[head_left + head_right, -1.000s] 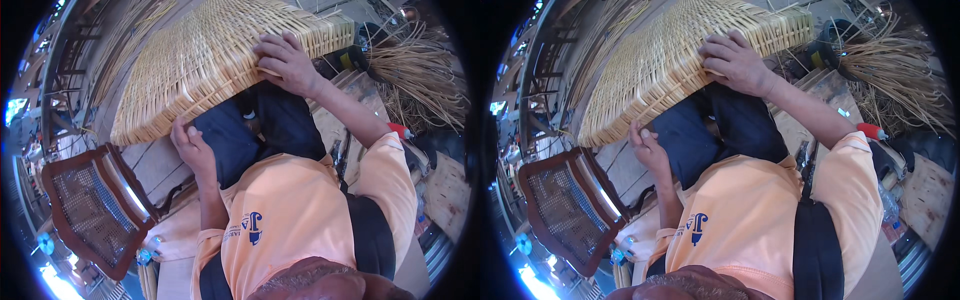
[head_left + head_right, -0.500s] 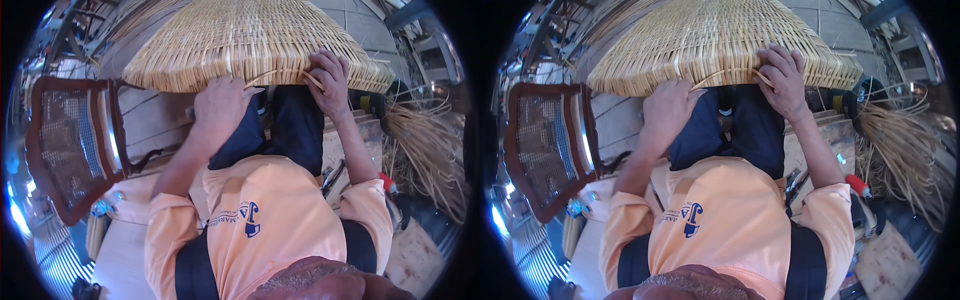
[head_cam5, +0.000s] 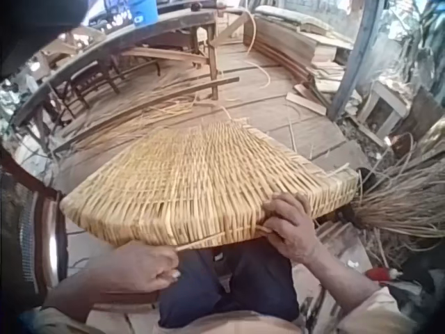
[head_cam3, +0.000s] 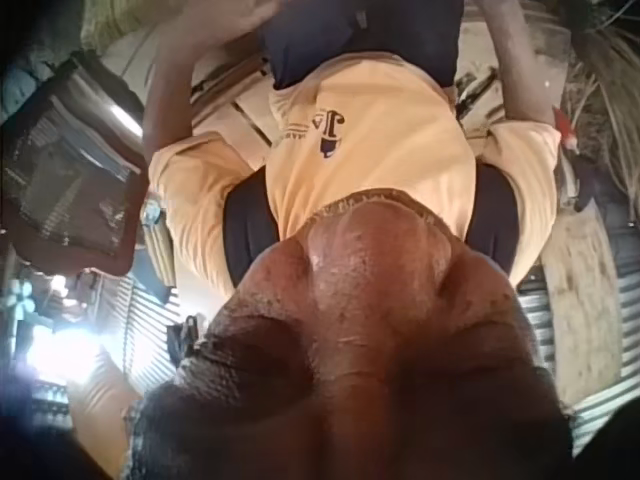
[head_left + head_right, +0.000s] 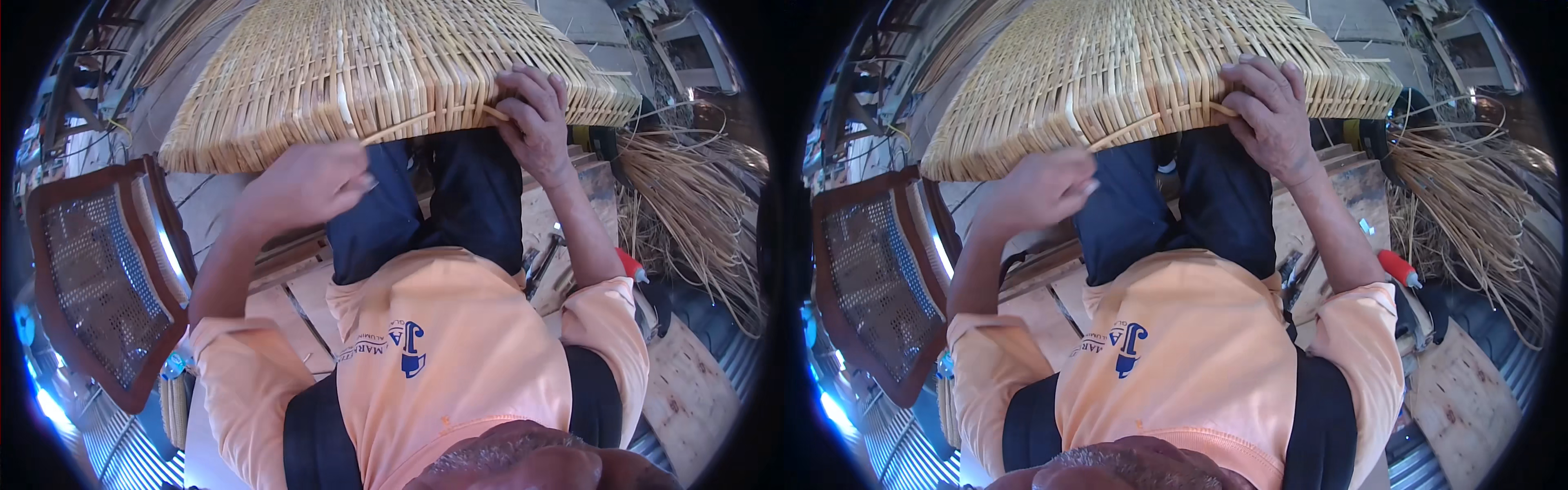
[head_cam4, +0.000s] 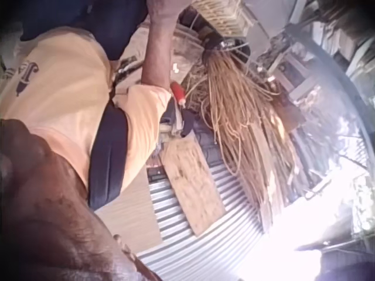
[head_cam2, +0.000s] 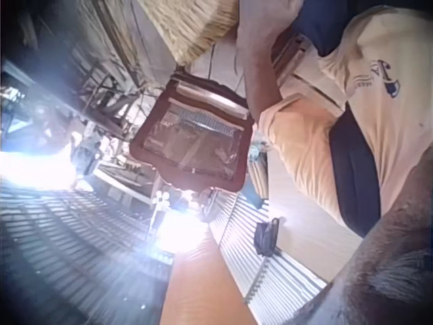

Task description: Weaving and trimming rattan material to repair or create a furniture component.

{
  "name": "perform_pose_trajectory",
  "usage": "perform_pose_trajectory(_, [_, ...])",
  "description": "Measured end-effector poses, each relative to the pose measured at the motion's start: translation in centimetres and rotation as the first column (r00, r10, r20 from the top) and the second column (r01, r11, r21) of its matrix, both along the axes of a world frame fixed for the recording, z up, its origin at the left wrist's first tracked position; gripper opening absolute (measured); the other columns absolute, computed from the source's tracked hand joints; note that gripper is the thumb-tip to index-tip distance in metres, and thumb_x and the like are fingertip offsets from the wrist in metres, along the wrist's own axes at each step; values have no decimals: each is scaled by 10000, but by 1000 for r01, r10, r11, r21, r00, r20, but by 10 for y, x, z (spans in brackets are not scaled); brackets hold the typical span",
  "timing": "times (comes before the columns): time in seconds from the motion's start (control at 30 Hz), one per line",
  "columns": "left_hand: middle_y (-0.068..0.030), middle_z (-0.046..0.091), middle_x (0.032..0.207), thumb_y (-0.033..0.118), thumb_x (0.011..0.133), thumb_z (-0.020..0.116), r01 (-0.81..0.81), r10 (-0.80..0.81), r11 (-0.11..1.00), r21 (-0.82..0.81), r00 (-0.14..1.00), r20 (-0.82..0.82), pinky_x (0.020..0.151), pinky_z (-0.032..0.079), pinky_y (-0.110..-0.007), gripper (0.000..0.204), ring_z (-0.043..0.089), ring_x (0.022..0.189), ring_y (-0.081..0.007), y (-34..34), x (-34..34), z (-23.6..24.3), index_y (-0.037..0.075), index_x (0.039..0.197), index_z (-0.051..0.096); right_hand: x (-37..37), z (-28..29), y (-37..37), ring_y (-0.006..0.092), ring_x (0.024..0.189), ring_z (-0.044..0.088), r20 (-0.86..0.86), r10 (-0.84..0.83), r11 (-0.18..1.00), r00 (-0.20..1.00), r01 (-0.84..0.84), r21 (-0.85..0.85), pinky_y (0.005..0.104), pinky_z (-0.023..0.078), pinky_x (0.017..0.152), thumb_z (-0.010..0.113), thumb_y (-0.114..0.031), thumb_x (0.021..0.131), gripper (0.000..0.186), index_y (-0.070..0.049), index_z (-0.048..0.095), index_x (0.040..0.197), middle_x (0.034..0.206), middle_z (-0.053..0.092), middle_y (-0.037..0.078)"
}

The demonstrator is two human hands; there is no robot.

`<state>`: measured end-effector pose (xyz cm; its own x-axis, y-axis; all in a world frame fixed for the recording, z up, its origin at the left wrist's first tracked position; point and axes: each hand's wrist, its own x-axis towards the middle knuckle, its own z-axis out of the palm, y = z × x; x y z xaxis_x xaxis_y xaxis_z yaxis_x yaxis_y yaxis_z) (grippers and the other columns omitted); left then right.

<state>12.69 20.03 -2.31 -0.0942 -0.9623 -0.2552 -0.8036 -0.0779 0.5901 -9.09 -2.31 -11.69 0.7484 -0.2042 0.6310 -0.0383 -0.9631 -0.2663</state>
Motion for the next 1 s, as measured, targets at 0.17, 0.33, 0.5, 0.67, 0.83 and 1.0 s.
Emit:
perform_pose_trajectory(0.17, [-99,552,819,85,783,672,-6,8,999,-34,997,76,608,454,-409,152,586,674,-332,29,18,-1,15,776,538,0,6,-2,253,1188,537,-59,9,1000,998,-11,-23,423,335,1002,780,-103,628,326,-144,621,909,1231,582,16])
perform_pose_trajectory(0.33, [-68,561,811,64,734,706,11,-23,997,70,984,175,594,463,-405,161,594,665,-303,35,22,13,44,731,546,-2,3,-2,245,1174,550,-100,-26,1000,995,25,-10,399,369,978,808,-159,647,321,-153,630,914,1226,592,10])
perform_pose_trajectory(0.5, [-57,573,837,94,754,697,7,-6,1000,-7,997,71,600,479,-382,132,602,678,-277,55,31,1,34,737,580,0,12,-5,237,1209,525,-111,-31,999,993,32,12,400,348,1015,810,-209,681,397,-141,610,1016,1219,594,24])
perform_pose_trajectory(0.67, [-123,660,963,-42,701,663,-156,82,965,-209,942,-324,571,485,-352,198,623,672,-268,69,22,-7,2,624,486,17,16,16,291,1184,526,-93,-221,972,971,227,56,433,340,1021,821,-315,671,588,-70,558,1138,1185,612,92])
perform_pose_trajectory(0.83, [-144,641,1128,22,767,699,-303,213,869,-391,943,-257,540,450,-309,224,550,602,-224,87,-11,-9,-11,650,510,23,20,20,284,1126,548,-66,-292,956,954,291,-29,392,387,980,784,-303,713,470,-89,605,1091,1122,631,88])
perform_pose_trajectory(1.0, [-116,644,882,138,832,697,-524,513,847,-86,850,-125,543,443,-333,175,538,568,-240,110,-39,8,4,789,594,27,51,28,296,1041,579,190,11,994,982,-31,104,430,441,902,744,-296,775,399,-86,620,1092,1090,626,87])
